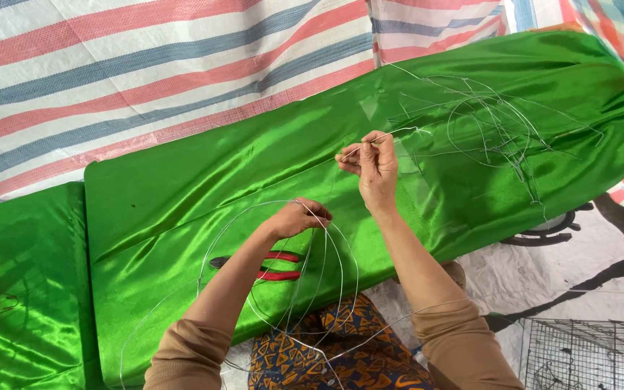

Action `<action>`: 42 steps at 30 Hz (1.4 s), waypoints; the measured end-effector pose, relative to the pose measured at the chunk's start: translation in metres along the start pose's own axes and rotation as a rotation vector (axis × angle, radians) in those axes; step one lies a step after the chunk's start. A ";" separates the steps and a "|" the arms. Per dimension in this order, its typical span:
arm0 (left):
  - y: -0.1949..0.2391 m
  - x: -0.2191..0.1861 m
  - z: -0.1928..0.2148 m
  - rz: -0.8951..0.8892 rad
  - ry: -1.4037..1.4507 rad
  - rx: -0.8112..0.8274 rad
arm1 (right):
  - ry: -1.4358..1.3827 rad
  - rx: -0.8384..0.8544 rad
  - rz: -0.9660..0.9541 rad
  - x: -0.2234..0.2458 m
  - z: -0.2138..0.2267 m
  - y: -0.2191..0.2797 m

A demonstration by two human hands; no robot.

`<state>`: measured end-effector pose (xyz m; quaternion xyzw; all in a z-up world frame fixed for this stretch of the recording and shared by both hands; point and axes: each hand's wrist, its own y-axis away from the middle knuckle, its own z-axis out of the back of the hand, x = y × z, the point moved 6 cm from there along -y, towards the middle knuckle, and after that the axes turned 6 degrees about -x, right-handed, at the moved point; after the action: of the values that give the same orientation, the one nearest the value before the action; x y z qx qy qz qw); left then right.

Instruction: The person twists thin wire by hand and using pliers to form circular shapes on a green fabric surface.

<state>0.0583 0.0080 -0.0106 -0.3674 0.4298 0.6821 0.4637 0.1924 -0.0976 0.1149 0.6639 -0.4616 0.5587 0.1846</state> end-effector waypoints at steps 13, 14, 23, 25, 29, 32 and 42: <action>-0.004 -0.004 -0.007 -0.019 -0.103 0.044 | 0.046 -0.009 0.068 0.014 0.003 -0.003; -0.003 -0.007 -0.009 -0.020 -0.102 0.058 | 0.040 -0.009 0.061 0.012 0.001 -0.003; 0.001 -0.008 -0.009 0.030 -0.069 0.069 | -0.003 -0.011 0.046 0.012 -0.010 0.003; 0.003 -0.009 -0.008 0.034 -0.033 0.073 | -0.014 -0.010 0.044 0.011 -0.012 0.003; 0.004 -0.002 -0.006 0.062 0.038 0.042 | -0.048 -0.023 0.037 0.011 -0.011 0.005; 0.001 0.006 -0.002 0.075 0.049 -0.025 | -0.066 0.001 0.059 0.019 -0.013 0.008; -0.007 0.033 0.005 0.100 -0.011 -0.247 | -0.003 0.138 0.278 0.015 0.003 0.054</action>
<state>0.0551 0.0244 -0.0401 -0.3961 0.3578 0.7541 0.3828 0.1493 -0.1334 0.1126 0.6056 -0.5099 0.6081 0.0587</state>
